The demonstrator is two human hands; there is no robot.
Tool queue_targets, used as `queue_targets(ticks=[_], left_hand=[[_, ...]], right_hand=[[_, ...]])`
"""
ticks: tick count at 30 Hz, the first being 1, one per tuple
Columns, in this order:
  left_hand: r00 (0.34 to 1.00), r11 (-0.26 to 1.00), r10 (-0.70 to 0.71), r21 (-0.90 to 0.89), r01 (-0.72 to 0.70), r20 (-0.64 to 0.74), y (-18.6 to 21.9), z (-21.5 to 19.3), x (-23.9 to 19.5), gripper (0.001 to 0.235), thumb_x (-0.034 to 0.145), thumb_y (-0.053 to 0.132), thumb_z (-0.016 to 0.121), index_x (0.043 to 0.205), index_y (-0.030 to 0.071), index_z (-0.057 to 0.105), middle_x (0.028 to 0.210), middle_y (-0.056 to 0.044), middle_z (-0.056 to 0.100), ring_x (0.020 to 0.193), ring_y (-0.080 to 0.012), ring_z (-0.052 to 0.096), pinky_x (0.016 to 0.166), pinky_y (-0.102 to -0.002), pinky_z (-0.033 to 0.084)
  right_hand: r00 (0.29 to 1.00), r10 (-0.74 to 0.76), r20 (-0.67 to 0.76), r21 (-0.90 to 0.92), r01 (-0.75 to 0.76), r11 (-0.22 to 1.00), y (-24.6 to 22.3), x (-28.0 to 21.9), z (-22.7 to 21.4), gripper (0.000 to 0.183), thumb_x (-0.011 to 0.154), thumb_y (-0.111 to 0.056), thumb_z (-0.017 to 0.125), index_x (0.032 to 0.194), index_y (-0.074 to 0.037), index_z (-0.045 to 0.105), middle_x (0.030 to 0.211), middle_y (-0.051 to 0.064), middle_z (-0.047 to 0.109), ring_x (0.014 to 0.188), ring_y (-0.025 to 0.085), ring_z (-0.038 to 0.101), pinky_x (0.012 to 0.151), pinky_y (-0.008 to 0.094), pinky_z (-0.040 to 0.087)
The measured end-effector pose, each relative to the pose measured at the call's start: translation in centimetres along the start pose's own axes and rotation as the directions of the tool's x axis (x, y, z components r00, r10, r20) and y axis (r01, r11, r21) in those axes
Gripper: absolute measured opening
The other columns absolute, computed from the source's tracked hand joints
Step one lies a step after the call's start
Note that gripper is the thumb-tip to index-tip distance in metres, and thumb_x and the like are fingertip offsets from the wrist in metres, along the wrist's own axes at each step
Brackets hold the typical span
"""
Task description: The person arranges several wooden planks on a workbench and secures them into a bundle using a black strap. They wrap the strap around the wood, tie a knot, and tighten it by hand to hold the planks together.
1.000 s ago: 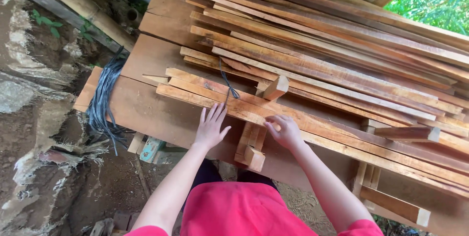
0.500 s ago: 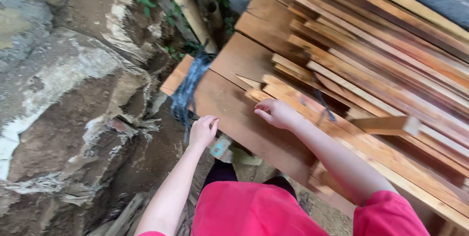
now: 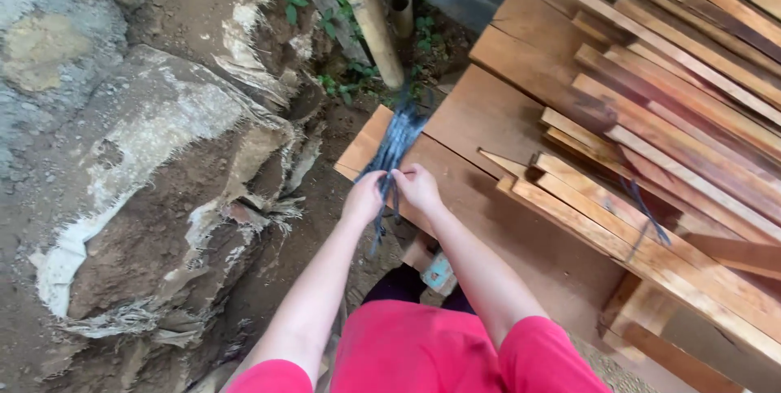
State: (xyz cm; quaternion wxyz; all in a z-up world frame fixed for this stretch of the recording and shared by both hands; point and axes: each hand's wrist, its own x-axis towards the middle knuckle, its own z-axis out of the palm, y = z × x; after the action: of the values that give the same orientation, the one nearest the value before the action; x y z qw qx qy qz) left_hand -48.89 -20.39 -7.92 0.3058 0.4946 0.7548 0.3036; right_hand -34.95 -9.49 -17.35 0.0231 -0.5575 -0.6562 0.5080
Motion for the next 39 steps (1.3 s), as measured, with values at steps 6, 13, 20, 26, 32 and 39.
queue_targets(ticks=[6,13,20,26,32,39], left_hand=[[0.969,0.974,-0.166,0.181,0.133,0.182,-2.5,0.6,2.6,0.039,0.099,0.013,0.045,0.135,0.013,0.061,0.136,-0.012,0.062,0.125,-0.033,0.062,0.103,-0.046,0.053],[0.965,0.97,-0.157,0.219,0.109,0.212,-2.9,1.4,3.2,0.041,0.099,0.025,0.054,0.139,0.015,0.06,0.138,-0.012,0.059,0.127,-0.0333,0.062,0.103,-0.045,0.054],[0.96,0.963,-0.169,0.243,0.113,0.224,-2.7,2.3,3.0,0.04,0.098,0.03,0.061,0.133,0.011,0.064,0.136,-0.015,0.06,0.126,-0.0387,0.061,0.106,-0.048,0.052],[0.94,0.829,-0.338,0.487,0.275,0.045,-0.8,4.3,3.0,0.036,0.096,0.044,0.059,0.125,0.024,0.067,0.128,-0.003,0.061,0.117,-0.0319,0.067,0.099,-0.049,0.054],[0.971,0.891,-0.165,0.396,0.221,-0.17,5.7,9.2,2.2,0.027,0.094,0.038,0.066,0.111,0.018,0.07,0.114,-0.006,0.062,0.106,-0.0354,0.07,0.09,-0.048,0.058],[0.992,0.981,-0.042,-0.194,0.019,-0.115,22.6,19.3,-0.2,0.033,0.105,0.037,0.057,0.113,0.008,0.071,0.106,-0.021,0.072,0.109,-0.0407,0.067,0.093,-0.048,0.053]], right_hand=[[0.979,0.201,-0.034,0.389,-0.173,0.905,1.6,5.4,4.8,0.048,0.077,-0.027,0.091,0.11,-0.003,0.066,0.086,0.009,0.078,0.059,0.016,0.074,0.054,0.027,0.061],[0.972,0.208,0.109,0.607,-0.23,0.761,3.7,3.7,0.9,0.045,0.086,-0.007,0.076,0.13,-0.003,0.066,0.093,0.016,0.073,0.057,0.024,0.073,0.057,0.038,0.067],[0.956,0.228,0.182,0.587,-0.292,0.755,4.9,-3.3,-13.9,0.026,0.087,0.003,0.055,0.112,0.001,0.06,0.101,0.016,0.069,0.078,0.032,0.078,0.068,0.041,0.066],[0.961,0.214,0.175,0.457,-0.272,0.847,6.0,-6.5,-23.4,0.021,0.087,0.002,0.053,0.107,-0.003,0.057,0.095,0.011,0.071,0.076,0.025,0.077,0.068,0.038,0.066],[0.968,0.142,0.208,0.345,-0.208,0.915,10.2,-7.0,-30.1,0.027,0.088,0.005,0.059,0.114,0.0,0.055,0.098,0.018,0.067,0.08,0.037,0.076,0.068,0.049,0.067],[0.957,0.097,0.274,0.122,-0.135,0.983,8.7,-15.9,-40.4,0.027,0.086,0.005,0.06,0.113,0.004,0.056,0.099,0.023,0.064,0.082,0.039,0.075,0.069,0.049,0.067]])
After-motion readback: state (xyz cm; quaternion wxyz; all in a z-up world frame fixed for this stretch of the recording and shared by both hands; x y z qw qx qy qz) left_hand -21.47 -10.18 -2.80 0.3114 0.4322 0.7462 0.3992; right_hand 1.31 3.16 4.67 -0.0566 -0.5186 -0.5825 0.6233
